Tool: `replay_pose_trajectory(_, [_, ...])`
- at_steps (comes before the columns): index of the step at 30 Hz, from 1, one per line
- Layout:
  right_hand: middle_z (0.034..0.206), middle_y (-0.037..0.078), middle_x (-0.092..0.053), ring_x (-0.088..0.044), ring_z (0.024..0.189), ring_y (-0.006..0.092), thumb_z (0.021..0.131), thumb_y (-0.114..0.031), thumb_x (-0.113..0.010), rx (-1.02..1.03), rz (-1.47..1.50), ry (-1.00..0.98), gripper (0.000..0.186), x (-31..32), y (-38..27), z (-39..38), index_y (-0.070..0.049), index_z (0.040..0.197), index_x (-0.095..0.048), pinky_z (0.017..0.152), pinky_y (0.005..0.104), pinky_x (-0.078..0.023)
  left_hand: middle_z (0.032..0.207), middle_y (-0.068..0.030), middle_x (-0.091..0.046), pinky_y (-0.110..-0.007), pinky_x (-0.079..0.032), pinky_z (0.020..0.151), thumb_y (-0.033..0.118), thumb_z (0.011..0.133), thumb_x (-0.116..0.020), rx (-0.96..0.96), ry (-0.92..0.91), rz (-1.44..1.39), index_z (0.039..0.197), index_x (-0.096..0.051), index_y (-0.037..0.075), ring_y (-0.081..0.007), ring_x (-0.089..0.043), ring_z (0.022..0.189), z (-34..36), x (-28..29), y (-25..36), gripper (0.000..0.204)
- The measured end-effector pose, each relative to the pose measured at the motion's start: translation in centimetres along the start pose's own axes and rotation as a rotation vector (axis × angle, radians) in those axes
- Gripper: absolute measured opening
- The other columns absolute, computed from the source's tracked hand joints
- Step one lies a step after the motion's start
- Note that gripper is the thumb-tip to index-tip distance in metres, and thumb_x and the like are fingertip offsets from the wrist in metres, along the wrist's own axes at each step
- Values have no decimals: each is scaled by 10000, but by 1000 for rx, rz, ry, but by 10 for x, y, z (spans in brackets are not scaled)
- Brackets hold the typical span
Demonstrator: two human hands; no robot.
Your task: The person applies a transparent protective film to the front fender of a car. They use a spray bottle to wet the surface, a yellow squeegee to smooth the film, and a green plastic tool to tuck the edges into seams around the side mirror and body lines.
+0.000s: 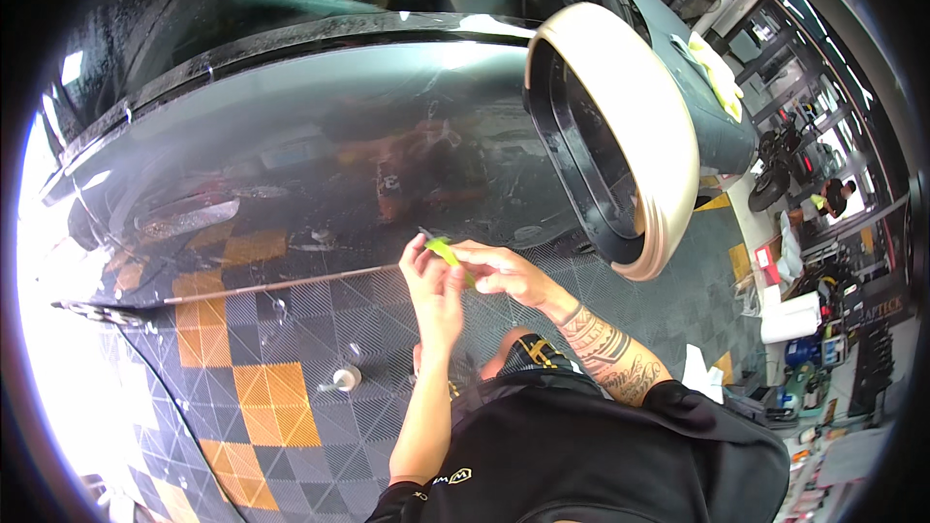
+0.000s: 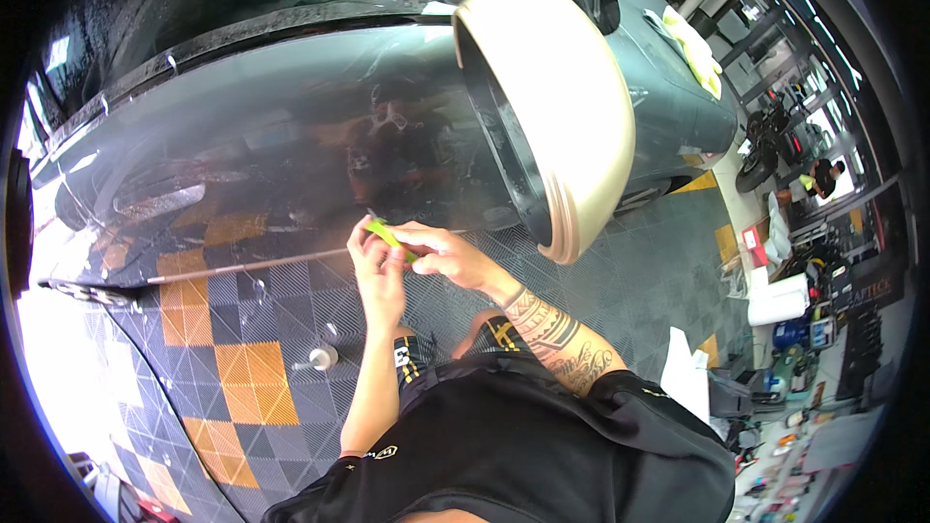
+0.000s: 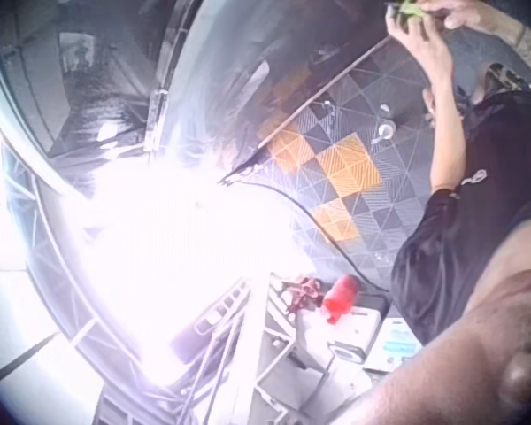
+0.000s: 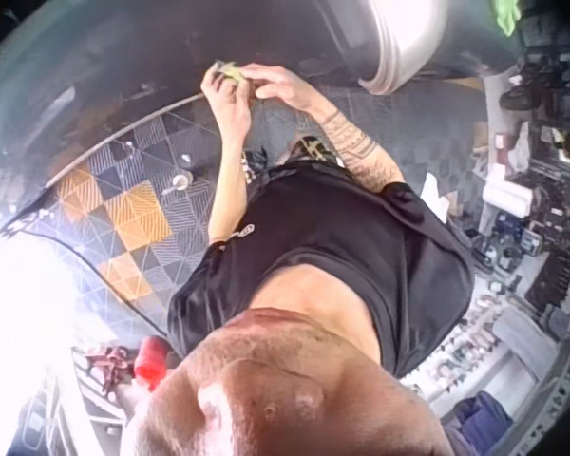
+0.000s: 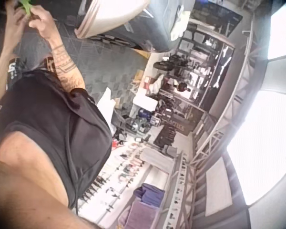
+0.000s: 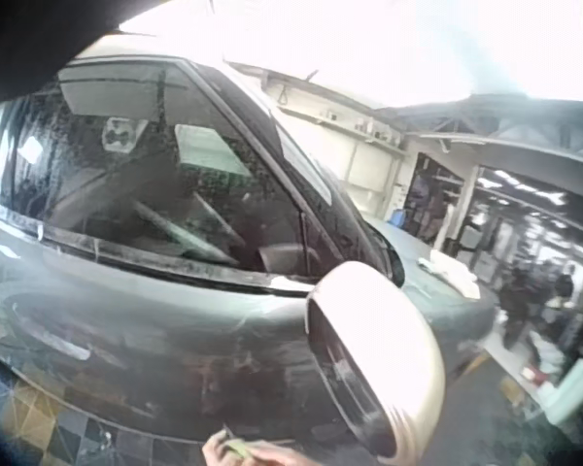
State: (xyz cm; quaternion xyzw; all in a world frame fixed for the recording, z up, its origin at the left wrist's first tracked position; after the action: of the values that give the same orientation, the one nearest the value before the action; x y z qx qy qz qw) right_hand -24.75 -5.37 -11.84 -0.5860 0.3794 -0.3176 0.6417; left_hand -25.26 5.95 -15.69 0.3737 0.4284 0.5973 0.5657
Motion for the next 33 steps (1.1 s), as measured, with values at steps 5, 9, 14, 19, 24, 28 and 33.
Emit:
replay_pose_trajectory(5, [1105, 133, -640, -667, 882, 204, 1015, -225, -481, -204, 79, 421, 281, 11, 35, -18, 20, 1122, -568, 739, 285, -538, 1341, -162, -486, -434, -423, 1017, 30, 734, -752, -52, -150, 219, 1140, -669, 76, -345, -482, 1235, -12, -1, 25, 417])
replay_pose_trajectory(9, [1187, 214, -618, -699, 899, 322, 1021, -270, -462, -245, 374, 458, 284, 33, 50, -62, 2, 1052, -539, 638, 347, -593, 1199, -114, -626, -258, -532, 586, -41, 795, -675, 223, 42, -310, 1457, -383, 70, -141, -646, 783, 40, 10, 18, 732])
replay_pose_trajectory(14, [1133, 188, -635, -701, 860, 303, 1018, -268, -469, -624, 137, 495, 288, 90, 131, -177, 11, 1053, -532, 648, 339, -582, 774, -86, -640, -259, -463, 505, 106, 733, -732, -293, -68, -64, 1136, -623, 17, -121, -571, 515, 186, -26, 87, 427])
replay_pose_trajectory(19, [1119, 184, -640, -703, 861, 299, 1026, -228, -445, -818, -102, 531, 268, 165, 155, -292, 24, 1083, -514, 652, 340, -576, 952, -197, -686, -423, -532, 842, 135, 711, -711, -609, -59, 339, 1012, -697, 73, -361, -663, 913, 244, -95, 110, 308])
replay_pose_trajectory(24, [1056, 210, -656, -708, 837, 316, 1032, -193, -417, -817, -157, 693, 250, 212, 126, -353, 36, 1083, -503, 663, 341, -582, 1035, -174, -694, -422, -549, 813, 34, 725, -632, -485, -164, 612, 977, -722, 59, -338, -672, 988, 252, -120, 98, 269])
replay_pose_trajectory(28, [1056, 213, -657, -707, 850, 319, 1031, -187, -420, -835, -176, 657, 251, 210, 121, -341, 44, 1074, -510, 667, 343, -580, 1060, -151, -697, -392, -551, 817, 11, 725, -622, -400, -277, 616, 1016, -728, 82, -317, -672, 1004, 259, -125, 97, 318])
replay_pose_trajectory(33, [1049, 191, -665, -702, 892, 293, 1030, -211, -440, -875, -281, 531, 281, 199, 119, -317, 48, 1045, -550, 685, 322, -569, 1075, -144, -695, -392, -545, 838, 75, 783, -602, -360, -224, 490, 1025, -731, 93, -303, -670, 1013, 255, -126, 87, 275])
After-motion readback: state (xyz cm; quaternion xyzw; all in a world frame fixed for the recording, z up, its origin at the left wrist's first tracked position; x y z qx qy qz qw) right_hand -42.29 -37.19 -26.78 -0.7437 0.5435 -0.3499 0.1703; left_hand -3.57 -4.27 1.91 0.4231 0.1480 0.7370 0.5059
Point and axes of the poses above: each hand's wrist, its own z-axis towards the middle knuckle, its own x-axis out of the back of the hand, y = z × x, the point moved 8 cm from there along z, towards the middle knuckle
